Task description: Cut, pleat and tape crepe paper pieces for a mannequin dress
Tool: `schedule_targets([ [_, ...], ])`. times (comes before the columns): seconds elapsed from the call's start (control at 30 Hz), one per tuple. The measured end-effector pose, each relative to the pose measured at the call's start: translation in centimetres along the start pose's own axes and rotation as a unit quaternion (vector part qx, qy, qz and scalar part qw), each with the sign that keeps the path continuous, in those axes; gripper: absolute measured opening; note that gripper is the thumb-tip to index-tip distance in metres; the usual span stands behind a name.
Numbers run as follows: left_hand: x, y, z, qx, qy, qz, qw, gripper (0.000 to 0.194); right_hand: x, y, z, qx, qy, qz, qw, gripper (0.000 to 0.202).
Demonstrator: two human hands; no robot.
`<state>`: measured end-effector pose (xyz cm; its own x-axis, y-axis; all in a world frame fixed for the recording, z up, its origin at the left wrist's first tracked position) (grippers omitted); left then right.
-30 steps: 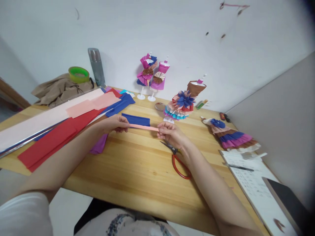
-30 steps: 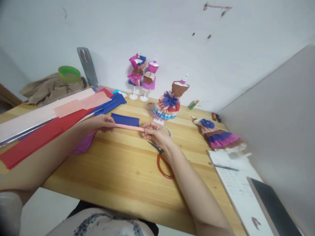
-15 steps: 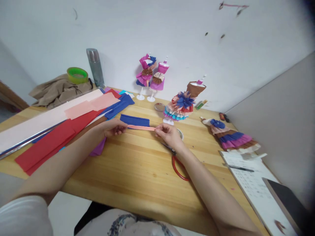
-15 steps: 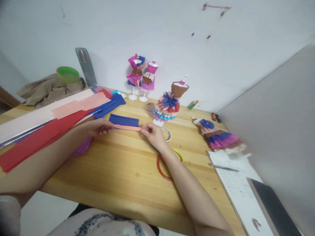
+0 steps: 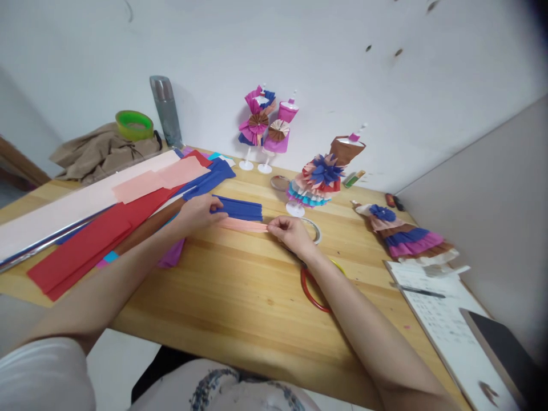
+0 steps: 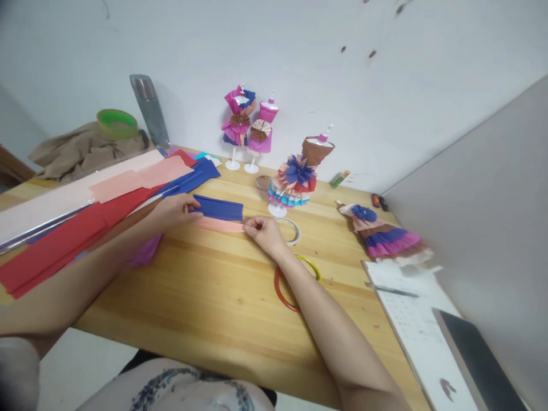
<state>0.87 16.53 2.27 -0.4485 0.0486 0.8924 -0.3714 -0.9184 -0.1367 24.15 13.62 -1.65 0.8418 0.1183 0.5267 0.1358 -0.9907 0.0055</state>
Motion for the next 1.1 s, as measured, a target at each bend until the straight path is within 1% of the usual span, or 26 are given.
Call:
schedule_targets([
  [0.03,-0.3,0.0,0.6,-0.040,-0.010,-0.002,0.999,0.034,-0.2,-0.1,0.0,0.002,0.003,-0.006,1.000,0.025],
  [0.1,-1.3,0.2,1.8,-0.107,-0.032,-0.029,0.993,0.038,-0.5,-0.2,0.0,0.007,0.013,-0.015,1.000,0.025],
  [0.13,-1.8,0.4,2.1,-0.124,-0.043,-0.046,0.990,0.037,-0.6,-0.2,0.0,0.010,0.020,-0.019,1.000,0.024],
  [0.2,-2.3,0.5,2.2,-0.133,-0.066,-0.071,0.986,0.032,-0.8,-0.4,-0.1,0.020,0.039,-0.019,0.999,0.022],
  [0.27,-2.5,0.6,2.2,-0.129,-0.082,-0.076,0.985,0.024,-1.0,-0.5,-0.3,0.031,0.064,-0.012,0.997,0.018],
  [0.33,-2.5,0.6,2.2,-0.119,-0.090,-0.075,0.986,0.020,-1.1,-0.5,-0.6,0.045,0.093,0.001,0.995,0.014],
  [0.43,-2.6,0.6,2.0,-0.104,-0.092,-0.071,0.988,0.020,-1.1,-0.5,-1.0,0.068,0.130,0.025,0.989,0.007],
  [0.53,-2.6,0.5,1.8,-0.093,-0.096,-0.058,0.989,0.021,-1.2,-0.3,-1.4,0.100,0.182,0.038,0.977,0.009],
  [0.63,-1.4,0.1,0.7,-0.047,-0.103,-0.027,0.993,0.021,-1.3,-0.3,-1.3,0.116,0.213,0.040,0.969,0.011],
  [0.73,0.5,-0.3,-1.0,0.004,-0.090,0.023,0.996,0.023,-1.4,-0.5,-1.0,0.118,0.232,0.043,0.965,0.014],
  [0.8,1.7,-0.5,-2.1,0.024,-0.080,0.057,0.995,0.025,-1.6,-0.6,-0.8,0.121,0.248,0.045,0.960,0.015],
  [0.83,2.1,-0.6,-2.6,0.034,-0.079,0.064,0.994,0.027,-1.7,-0.7,-0.7,0.124,0.252,0.044,0.959,0.015],
  [0.9,2.0,-0.6,-3.4,0.046,-0.081,0.054,0.994,0.028,-2.0,-0.7,-0.7,0.133,0.253,0.040,0.957,0.016],
  [0.97,1.5,-0.6,-3.7,0.047,-0.084,0.030,0.995,0.029,-2.3,-0.6,-0.9,0.143,0.257,0.034,0.955,0.017],
  [1.1,0.1,-0.7,-3.3,0.028,-0.077,-0.005,0.997,0.026,-2.6,-0.5,-1.0,0.134,0.271,0.023,0.953,0.019],
])
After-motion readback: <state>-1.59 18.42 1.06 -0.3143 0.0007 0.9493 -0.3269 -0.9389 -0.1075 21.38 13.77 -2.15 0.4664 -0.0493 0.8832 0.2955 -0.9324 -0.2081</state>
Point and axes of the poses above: each hand's wrist, its own y-axis away from the middle knuckle, its own x-axis out of the back of the hand, z = x × y, the point moved 9 cm from there along -y, towards the middle knuckle, and after that the axes turned 4 degrees about -x, right-handed, at the moved point
